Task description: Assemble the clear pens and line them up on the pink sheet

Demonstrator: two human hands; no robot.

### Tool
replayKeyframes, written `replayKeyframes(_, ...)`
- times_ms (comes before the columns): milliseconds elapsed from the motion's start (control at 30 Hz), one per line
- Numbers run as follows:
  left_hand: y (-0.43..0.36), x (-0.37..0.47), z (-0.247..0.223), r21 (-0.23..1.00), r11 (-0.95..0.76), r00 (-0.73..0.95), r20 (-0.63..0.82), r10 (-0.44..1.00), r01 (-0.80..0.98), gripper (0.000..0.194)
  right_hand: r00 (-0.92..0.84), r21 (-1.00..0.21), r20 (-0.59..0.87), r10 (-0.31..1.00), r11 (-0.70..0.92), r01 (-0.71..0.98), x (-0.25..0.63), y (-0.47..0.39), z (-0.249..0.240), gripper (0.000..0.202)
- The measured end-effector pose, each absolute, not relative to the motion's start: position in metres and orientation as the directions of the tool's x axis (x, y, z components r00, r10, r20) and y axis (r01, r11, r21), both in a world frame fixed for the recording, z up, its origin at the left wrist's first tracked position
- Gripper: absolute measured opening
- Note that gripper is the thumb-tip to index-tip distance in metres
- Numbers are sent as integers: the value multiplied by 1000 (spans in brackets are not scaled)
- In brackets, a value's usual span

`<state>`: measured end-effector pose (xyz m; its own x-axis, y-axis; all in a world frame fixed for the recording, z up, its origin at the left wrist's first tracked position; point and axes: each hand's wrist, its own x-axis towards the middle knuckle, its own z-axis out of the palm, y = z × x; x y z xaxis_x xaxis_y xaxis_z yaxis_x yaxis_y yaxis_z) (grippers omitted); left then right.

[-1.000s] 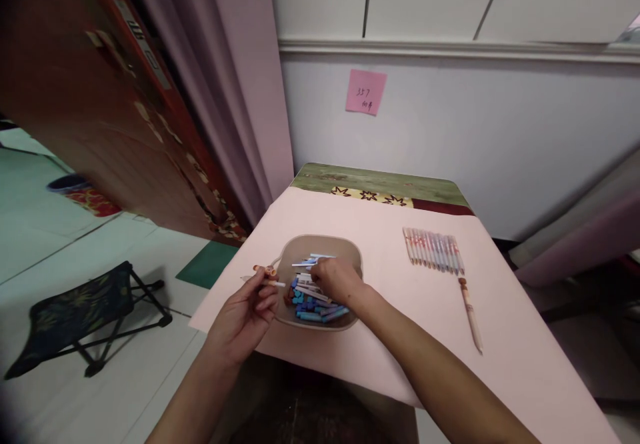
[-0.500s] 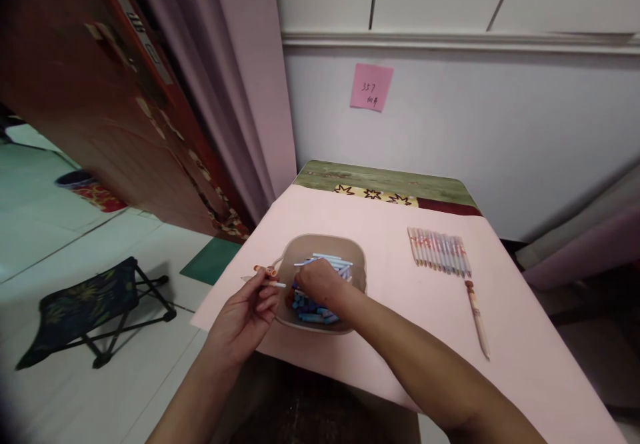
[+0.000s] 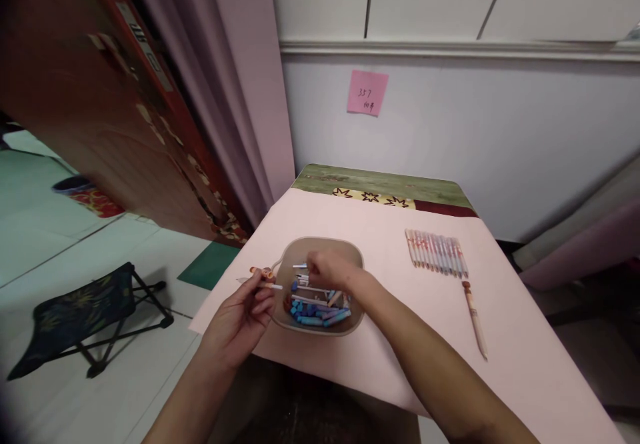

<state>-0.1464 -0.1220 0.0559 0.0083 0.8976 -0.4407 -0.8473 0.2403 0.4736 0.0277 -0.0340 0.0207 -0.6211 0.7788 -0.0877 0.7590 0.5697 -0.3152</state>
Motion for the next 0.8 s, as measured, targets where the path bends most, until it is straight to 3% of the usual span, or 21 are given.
replayKeyframes(100,-120,-145,57,473,236,2,-444,896,-849,9,-457,-804,67,887,319,501,58,-38,28,22)
replayKeyframes(200,-119,-136,56,469,259,34,-436,899,-844,7,-244,-984,62,968,99,145,75,-58,33,26)
replayKeyframes(300,-119,-120,53,451,312,92,-446,891,-836,7,-54,-997,-10,998,-14,-78,75,-87,36,30)
replayKeyframes(500,-120,-98,51,414,425,174,-519,837,-805,6,59,-906,-83,995,-50,-421,58,-120,35,31)
replayKeyframes(633,-125,-94,51,423,427,170,-522,836,-799,1,27,-896,-97,995,-75,-438,54,-123,32,27)
replayKeyframes(800,-127,-90,50,423,434,176,-523,834,-795,6,58,-961,-39,998,-22,-276,54,-131,35,32)
